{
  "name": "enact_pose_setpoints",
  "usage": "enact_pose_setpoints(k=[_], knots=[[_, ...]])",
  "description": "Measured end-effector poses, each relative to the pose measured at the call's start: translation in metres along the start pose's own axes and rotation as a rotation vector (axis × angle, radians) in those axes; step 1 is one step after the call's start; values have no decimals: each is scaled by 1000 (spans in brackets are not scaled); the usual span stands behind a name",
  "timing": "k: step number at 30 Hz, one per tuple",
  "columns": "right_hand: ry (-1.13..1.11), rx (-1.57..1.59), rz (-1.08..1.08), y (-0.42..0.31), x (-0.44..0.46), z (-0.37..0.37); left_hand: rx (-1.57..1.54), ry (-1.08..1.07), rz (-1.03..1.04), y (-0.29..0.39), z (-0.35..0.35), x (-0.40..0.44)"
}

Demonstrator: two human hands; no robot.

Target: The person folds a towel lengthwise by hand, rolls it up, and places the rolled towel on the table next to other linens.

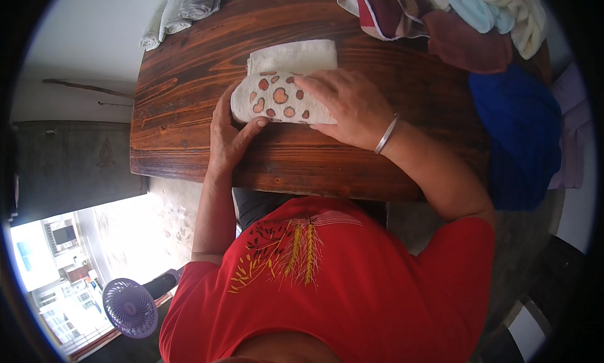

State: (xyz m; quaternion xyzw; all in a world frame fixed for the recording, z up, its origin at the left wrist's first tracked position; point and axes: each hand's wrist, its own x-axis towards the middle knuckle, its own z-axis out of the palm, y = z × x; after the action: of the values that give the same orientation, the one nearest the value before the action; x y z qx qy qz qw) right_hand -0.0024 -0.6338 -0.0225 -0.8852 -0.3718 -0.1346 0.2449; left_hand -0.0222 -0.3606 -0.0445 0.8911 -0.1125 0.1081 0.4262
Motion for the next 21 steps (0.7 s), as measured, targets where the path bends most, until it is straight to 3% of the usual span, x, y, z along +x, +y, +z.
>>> enact_pose_setpoints(k=[4,8,12,15,16,19,20,21], knots=[[76,117,30,2,-1,3,-83,108,53,-3,2,0],[109,191,77,3,1,0,-191,217,-129,-1,-1,-10],[112,308,166,12,-2,2,-1,-79,-127,30,-5,-1],[118,570,325,20,0,7,-405,90,-277,34,-7,16],[130,671,394,22,0,7,-497,189,-195,41,-6,25],[264,1038,516,31,6,9,-286,-61,-227,40,-19,40],[256,1095,562,39,5,11,-302,-339,-297,35,-19,50],[266,1162,595,38,6,8,-396,-363,-265,33,-10,55]])
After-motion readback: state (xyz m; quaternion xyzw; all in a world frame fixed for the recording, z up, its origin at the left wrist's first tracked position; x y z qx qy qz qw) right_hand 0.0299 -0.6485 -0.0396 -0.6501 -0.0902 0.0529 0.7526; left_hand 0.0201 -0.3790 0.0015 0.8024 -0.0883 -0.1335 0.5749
